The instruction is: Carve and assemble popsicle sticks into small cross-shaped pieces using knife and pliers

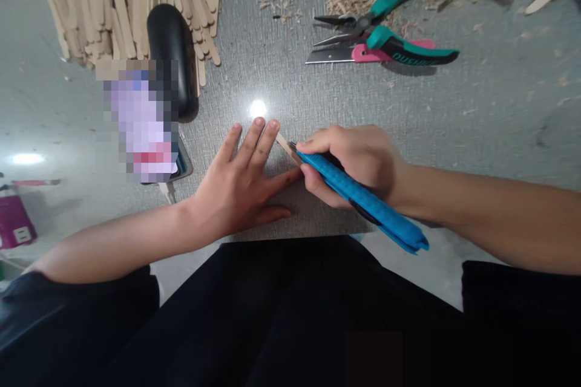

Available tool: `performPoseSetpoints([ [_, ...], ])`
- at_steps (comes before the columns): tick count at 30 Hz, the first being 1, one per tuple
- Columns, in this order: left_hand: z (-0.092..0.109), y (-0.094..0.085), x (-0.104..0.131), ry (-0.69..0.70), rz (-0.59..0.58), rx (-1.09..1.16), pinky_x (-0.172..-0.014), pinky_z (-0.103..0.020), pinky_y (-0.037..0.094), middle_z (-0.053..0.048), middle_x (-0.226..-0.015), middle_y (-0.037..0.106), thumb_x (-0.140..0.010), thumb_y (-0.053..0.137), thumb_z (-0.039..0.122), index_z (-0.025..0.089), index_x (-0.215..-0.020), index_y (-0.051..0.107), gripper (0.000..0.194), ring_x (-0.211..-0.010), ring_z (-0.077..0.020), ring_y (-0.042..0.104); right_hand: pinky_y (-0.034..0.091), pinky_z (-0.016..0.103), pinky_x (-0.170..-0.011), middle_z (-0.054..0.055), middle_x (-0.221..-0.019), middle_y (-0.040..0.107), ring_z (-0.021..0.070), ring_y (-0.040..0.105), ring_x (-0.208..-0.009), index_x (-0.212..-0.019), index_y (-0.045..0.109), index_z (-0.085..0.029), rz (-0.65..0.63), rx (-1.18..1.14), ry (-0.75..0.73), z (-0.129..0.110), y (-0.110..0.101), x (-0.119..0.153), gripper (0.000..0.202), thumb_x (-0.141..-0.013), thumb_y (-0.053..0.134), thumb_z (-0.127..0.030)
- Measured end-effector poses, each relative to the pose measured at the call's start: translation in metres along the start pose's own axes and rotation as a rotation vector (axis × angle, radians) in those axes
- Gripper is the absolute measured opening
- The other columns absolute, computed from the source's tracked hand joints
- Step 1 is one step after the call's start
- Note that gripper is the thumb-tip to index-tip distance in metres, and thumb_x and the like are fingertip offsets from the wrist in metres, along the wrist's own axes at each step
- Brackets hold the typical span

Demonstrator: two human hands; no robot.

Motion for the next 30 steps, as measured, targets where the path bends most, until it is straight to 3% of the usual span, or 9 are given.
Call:
performPoseSetpoints([
  [10,0.001,-0.001,-0.002,0.009,-0.003,-0.020,-0.142,-0.078,0.038,-0.028,-0.195,0.029,-0.103,0.082,0.071,0.032,-0.182,0.046,0.096,-0.179,-0.0571,0.036,0.055,0.036,-0.053,-0.004,-0.077,0.082,0.0207,0.074,-0.057,-0.121,0.075,-0.030,0.008,-0.032,-0.006,-0.001,0.000,0.000,0.026,-0.095,0.070,-0.028],
  [15,0.000,0.000,-0.002,0.006,-0.009,-0.014,-0.143,-0.077,0.037,-0.027,-0.196,0.028,-0.104,0.079,0.073,0.033,-0.184,0.044,0.096,-0.180,-0.0561,0.034,0.056,0.036,-0.055,-0.004,-0.083,0.084,0.0205,0.075,-0.058,-0.128,0.075,-0.030,0.041,-0.081,-0.027,-0.003,-0.004,0.003,0.038,-0.091,0.074,-0.020],
  [19,0.000,0.001,-0.002,0.001,-0.009,-0.002,-0.145,-0.076,0.034,-0.024,-0.197,0.027,-0.103,0.080,0.073,0.034,-0.185,0.041,0.099,-0.181,-0.0548,0.033,0.056,0.035,-0.053,-0.003,-0.082,0.083,0.0197,0.075,-0.057,-0.125,0.072,-0.026,0.061,-0.053,-0.052,-0.008,-0.008,0.001,0.035,-0.092,0.072,-0.018],
  [25,0.001,0.004,-0.003,-0.005,-0.015,-0.021,-0.145,-0.075,0.032,-0.029,-0.196,0.026,-0.104,0.077,0.078,0.030,-0.191,0.025,0.112,-0.181,-0.0562,0.032,0.060,0.031,-0.057,-0.003,-0.084,0.085,0.0192,0.080,-0.062,-0.116,0.072,-0.026,0.016,-0.080,0.067,-0.002,-0.006,-0.001,0.022,-0.095,0.068,-0.023],
  [30,0.002,0.004,-0.002,0.017,0.031,-0.047,-0.144,-0.075,0.033,-0.035,-0.194,0.026,-0.105,0.071,0.081,0.028,-0.194,0.006,0.122,-0.180,-0.0572,0.034,0.062,0.033,-0.061,0.001,-0.091,0.086,0.0214,0.081,-0.068,-0.120,0.071,-0.026,0.099,-0.031,0.025,-0.002,-0.018,0.003,0.023,-0.097,0.072,-0.029],
])
Point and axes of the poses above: each hand's wrist, its own x-axis away from the middle knuckle, its own y-axis out of the palm, z = x × y, the point moved 10 cm from there along -x, towards the middle knuckle
